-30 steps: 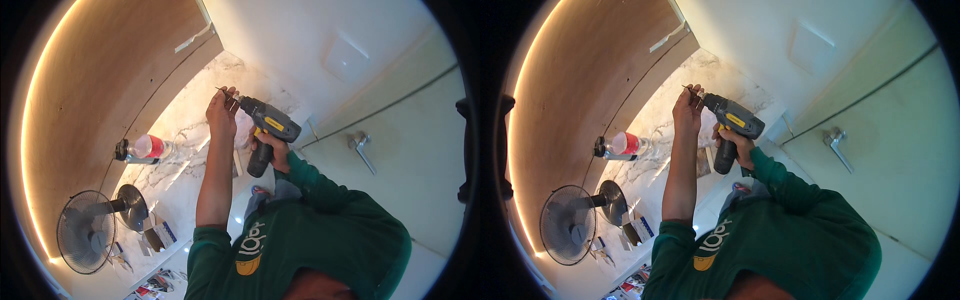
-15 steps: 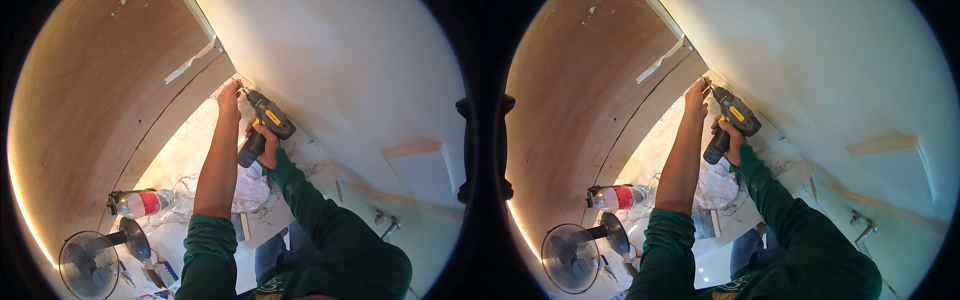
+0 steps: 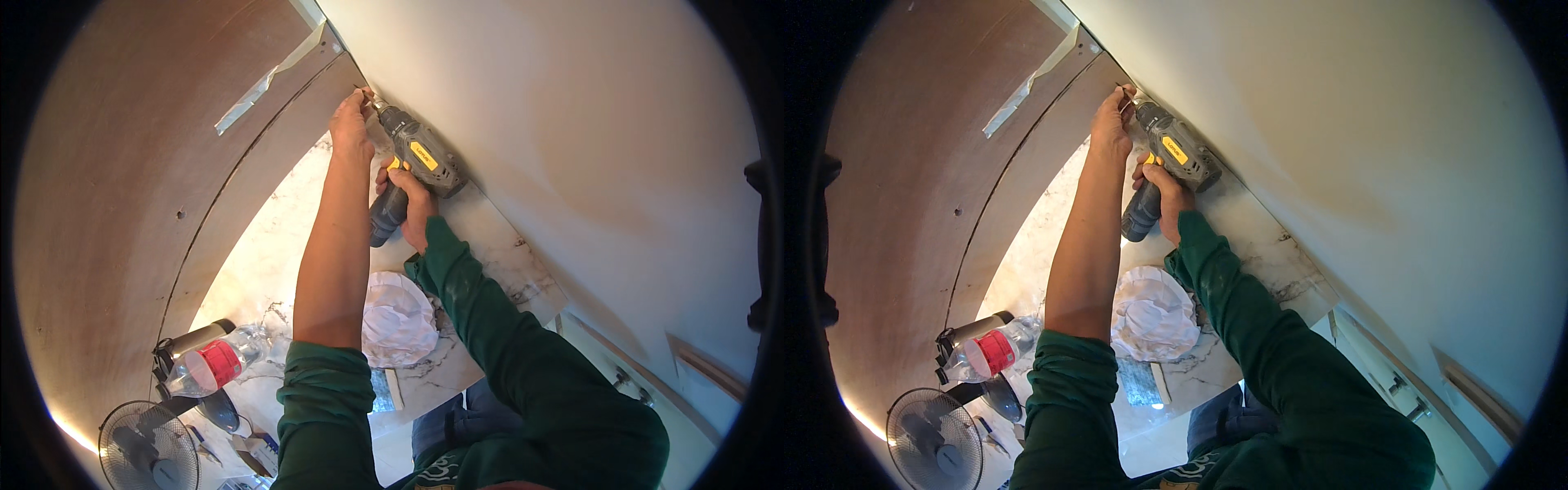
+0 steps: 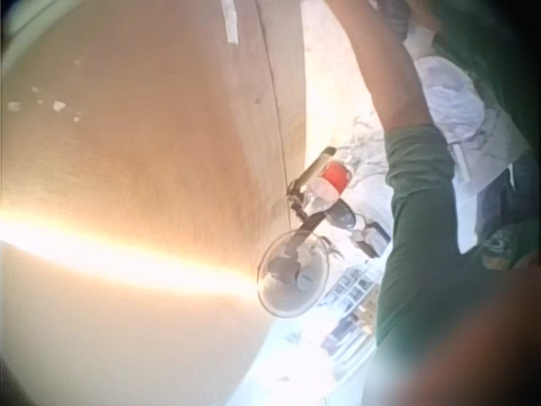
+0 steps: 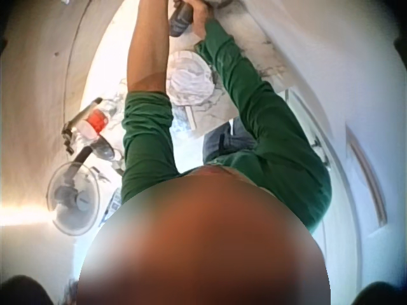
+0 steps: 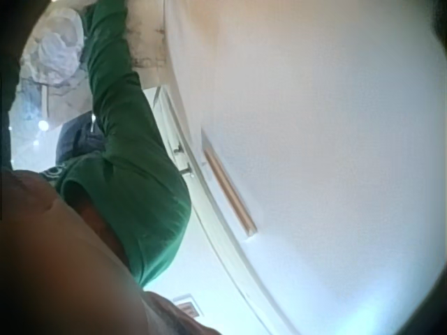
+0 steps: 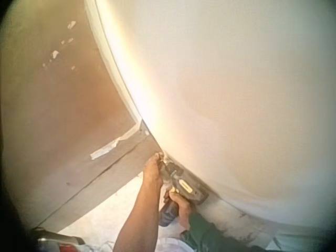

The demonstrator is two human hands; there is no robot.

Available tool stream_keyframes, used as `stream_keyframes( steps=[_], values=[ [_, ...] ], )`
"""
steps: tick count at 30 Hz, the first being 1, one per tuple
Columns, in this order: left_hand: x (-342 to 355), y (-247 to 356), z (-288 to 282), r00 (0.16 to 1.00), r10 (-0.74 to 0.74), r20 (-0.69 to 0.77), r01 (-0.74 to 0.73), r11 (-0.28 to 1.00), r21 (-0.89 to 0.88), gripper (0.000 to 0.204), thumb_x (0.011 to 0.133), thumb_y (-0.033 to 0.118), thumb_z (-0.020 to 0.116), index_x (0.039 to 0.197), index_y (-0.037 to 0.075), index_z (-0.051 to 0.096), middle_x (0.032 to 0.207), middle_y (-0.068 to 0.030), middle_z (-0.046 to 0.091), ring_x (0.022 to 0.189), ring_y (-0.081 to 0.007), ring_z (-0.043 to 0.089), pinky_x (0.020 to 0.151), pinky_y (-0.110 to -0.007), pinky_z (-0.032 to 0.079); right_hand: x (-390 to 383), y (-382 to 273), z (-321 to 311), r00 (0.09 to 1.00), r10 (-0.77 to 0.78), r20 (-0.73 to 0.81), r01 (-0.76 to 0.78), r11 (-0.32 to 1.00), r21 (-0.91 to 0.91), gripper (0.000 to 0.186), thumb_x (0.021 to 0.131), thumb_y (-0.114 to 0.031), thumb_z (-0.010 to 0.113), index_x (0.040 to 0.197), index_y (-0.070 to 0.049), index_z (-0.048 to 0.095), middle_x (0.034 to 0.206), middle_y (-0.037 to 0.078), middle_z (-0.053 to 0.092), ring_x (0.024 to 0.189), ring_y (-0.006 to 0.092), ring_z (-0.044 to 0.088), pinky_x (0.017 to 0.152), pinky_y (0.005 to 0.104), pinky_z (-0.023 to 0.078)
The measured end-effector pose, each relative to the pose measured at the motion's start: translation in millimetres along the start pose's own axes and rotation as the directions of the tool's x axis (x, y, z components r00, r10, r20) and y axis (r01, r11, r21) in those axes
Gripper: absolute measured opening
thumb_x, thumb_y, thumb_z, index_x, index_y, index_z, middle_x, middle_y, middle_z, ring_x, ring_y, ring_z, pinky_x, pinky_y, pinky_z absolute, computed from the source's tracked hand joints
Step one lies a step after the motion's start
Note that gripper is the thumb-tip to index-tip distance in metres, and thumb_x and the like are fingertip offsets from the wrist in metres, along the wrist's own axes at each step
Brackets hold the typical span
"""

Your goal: The person uses a cordless drill to fasten a wooden panel to a wall, then sits on the floor to handle a sanding block and a phone. The person then stands and sands the edge of a marble countertop with the sanding block.

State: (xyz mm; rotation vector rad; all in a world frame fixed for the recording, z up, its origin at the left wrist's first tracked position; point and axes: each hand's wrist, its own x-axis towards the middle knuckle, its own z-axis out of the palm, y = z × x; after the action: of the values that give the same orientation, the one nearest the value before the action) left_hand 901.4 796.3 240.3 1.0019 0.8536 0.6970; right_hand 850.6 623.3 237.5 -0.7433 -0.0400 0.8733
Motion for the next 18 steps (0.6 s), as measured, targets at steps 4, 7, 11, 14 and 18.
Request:
stream_keyframes(
  steps=[4,7,11,14,18],
  values=[
    [2.6,-1.1,-0.1,1.0,-0.001,0.002,0.001,1.0,-0.006,0.018,0.099,0.019,0.064,0.099,0.006,0.075,0.096,-0.0025,0.072,0.09,-0.0142,0.061,0.089,-0.03,0.047,3.1,-2.1,1.0,1.0,0.007,0.0,-0.007,0.999,0.039,0.024,0.093,-0.016,0.059,0.114,-0.004,0.061,0.093,0.005,0.063,0.085,0.0148,0.059,0.079,0.0309,0.05],
    [5.4,0.7,0.7,1.0,-0.024,-0.013,0.024,1.0,0.001,0.018,0.099,0.018,0.063,0.099,0.004,0.075,0.098,-0.0042,0.073,0.093,-0.0153,0.062,0.093,-0.031,0.048,6.1,-2.1,2.1,1.0,0.0,-0.004,0.0,0.999,0.047,0.024,0.093,-0.016,0.059,0.114,-0.004,0.061,0.093,0.006,0.063,0.084,0.0151,0.059,0.079,0.0309,0.05],
    [9.6,1.2,1.0,1.0,-0.016,0.01,0.016,1.0,-0.004,0.019,0.099,0.017,0.063,0.101,0.002,0.074,0.1,-0.006,0.074,0.097,-0.0171,0.065,0.096,-0.033,0.05,11.6,-1.3,-0.7,1.0,0.007,0.011,-0.007,0.999,0.044,0.025,0.092,-0.015,0.059,0.114,-0.003,0.061,0.093,0.007,0.063,0.084,0.0157,0.058,0.08,0.0308,0.049],
    [12.8,1.2,-1.2,0.999,-0.006,0.032,0.006,1.0,-0.019,0.021,0.1,0.016,0.061,0.103,0.001,0.075,0.101,-0.0075,0.074,0.098,-0.0184,0.066,0.095,-0.033,0.051,14.4,-1.7,-3.5,0.998,-0.02,0.053,0.019,1.0,0.016,0.025,0.092,-0.016,0.059,0.114,-0.003,0.06,0.093,0.007,0.062,0.084,0.0161,0.058,0.081,0.0314,0.049],
    [18.2,1.1,-2.5,0.992,0.019,0.123,-0.019,1.0,-0.005,0.027,0.1,0.033,0.062,0.107,0.013,0.078,0.105,-0.0015,0.076,0.1,-0.0149,0.063,0.095,-0.033,0.036,15.1,-3.5,-5.0,0.999,0.003,0.05,-0.002,1.0,-0.01,0.024,0.093,-0.015,0.059,0.114,-0.004,0.06,0.093,0.007,0.061,0.084,0.0165,0.057,0.082,0.0328,0.049]
  ],
)
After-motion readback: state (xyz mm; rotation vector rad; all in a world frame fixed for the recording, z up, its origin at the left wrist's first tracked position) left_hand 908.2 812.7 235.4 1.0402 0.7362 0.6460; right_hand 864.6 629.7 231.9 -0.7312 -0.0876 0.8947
